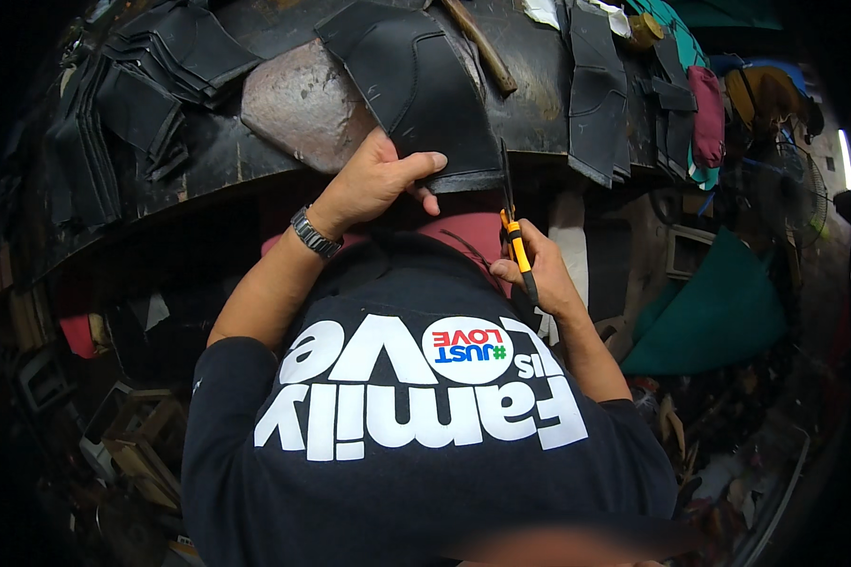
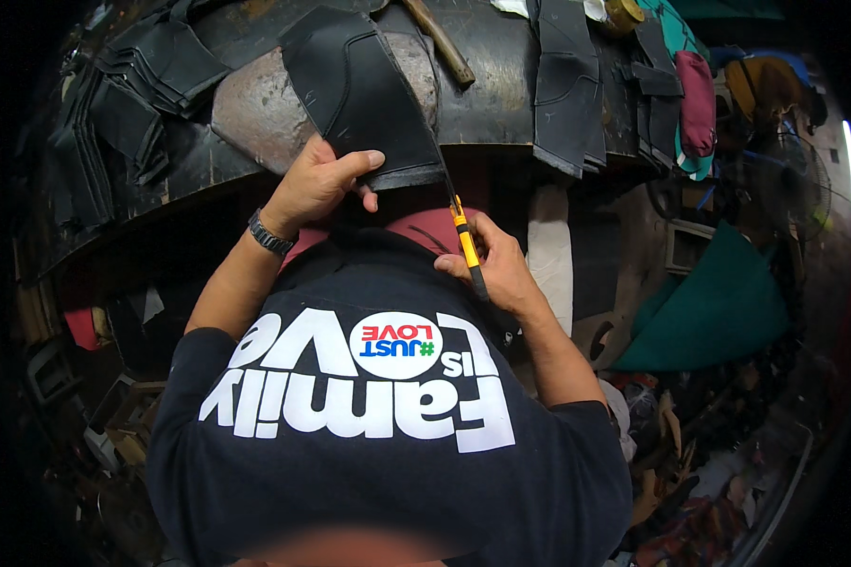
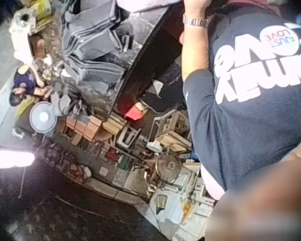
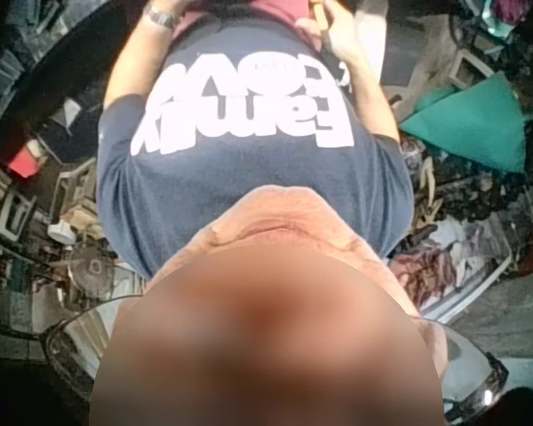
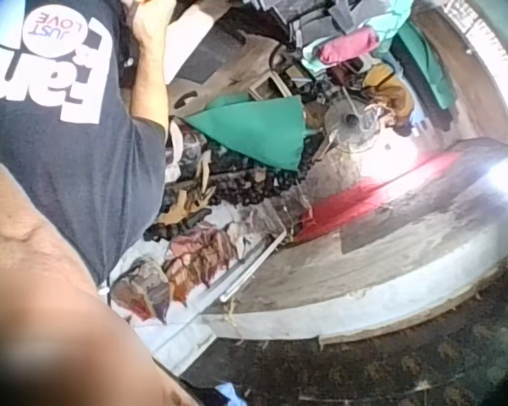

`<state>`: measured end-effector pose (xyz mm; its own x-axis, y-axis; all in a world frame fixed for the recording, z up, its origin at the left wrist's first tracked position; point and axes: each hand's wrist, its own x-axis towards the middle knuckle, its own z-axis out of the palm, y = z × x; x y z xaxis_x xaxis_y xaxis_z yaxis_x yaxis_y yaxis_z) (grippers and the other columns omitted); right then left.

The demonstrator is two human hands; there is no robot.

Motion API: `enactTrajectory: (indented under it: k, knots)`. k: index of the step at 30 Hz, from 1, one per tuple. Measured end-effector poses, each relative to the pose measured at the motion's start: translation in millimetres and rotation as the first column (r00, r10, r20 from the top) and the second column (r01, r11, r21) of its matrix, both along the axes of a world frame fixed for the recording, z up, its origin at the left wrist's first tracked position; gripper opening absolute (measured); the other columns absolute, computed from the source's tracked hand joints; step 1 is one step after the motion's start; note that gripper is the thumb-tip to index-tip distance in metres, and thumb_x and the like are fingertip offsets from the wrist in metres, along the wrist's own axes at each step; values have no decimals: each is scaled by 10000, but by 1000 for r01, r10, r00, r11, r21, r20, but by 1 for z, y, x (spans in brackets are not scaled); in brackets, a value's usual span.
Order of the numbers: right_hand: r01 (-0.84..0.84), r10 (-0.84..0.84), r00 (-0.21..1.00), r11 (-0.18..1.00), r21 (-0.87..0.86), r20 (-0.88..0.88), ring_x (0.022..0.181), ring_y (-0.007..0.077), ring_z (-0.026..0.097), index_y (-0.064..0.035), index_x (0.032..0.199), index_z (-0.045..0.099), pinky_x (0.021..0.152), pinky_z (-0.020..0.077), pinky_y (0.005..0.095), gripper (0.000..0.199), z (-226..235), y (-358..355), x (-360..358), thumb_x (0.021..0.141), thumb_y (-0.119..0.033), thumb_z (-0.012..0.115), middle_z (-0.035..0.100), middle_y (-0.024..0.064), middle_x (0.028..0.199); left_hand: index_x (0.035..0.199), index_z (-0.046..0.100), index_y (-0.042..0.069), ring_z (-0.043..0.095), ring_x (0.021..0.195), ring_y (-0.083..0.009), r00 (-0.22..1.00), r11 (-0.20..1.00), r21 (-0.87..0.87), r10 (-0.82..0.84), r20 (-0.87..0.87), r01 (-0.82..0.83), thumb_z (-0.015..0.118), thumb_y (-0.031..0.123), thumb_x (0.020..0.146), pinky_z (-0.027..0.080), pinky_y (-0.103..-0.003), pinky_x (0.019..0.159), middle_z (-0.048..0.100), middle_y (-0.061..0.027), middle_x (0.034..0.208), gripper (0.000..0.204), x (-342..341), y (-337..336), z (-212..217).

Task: The person uses shears to cut a black leather piece along a marked outline, then separates and stacks the cut pieces on the workbench. The person repeats the cutting process on another leather piece, aligning and trimming edges before stacking the finished parts.

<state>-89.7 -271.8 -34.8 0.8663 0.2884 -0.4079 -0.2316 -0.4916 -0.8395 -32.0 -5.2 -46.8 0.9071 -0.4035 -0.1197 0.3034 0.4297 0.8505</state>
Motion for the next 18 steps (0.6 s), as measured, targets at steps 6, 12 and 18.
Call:
enactTrajectory:
  k: [6, 12, 18]
  knots:
    - [13, -14, 999, 999, 32, 40, 655, 84, 403, -46, 853, 560, 591, 360, 247, 484, -7, -3, -2, 704, -391, 866, 455, -20, 706, 1116, 582, -18, 610, 678, -110, 1000, 999, 25, 21, 4, -21, 599, 22, 902, 552, -277, 506, 627, -31, 946, 218, 1, -2, 3]
    - [60, -64, 997, 994, 90, 50, 614, 52, 379, -65, 755, 519, 539, 332, 221, 427, -17, -1, -6, 737, -314, 865, 445, -42, 659, 1215, 524, -6, 608, 699, -113, 1000, 999, 45, 8, 0, -8, 596, 14, 902, 551, -279, 499, 617, -36, 1011, 322, 1, 0, -1]
    - [35, -35, 999, 999, 16, 32, 640, 37, 395, -48, 879, 582, 577, 340, 201, 375, -16, -4, -8, 767, -286, 850, 457, -59, 711, 1204, 528, -7, 617, 696, -122, 1000, 1000, 24, 12, 3, -12, 592, 14, 905, 554, -276, 501, 623, -44, 1008, 306, 2, -2, -5]
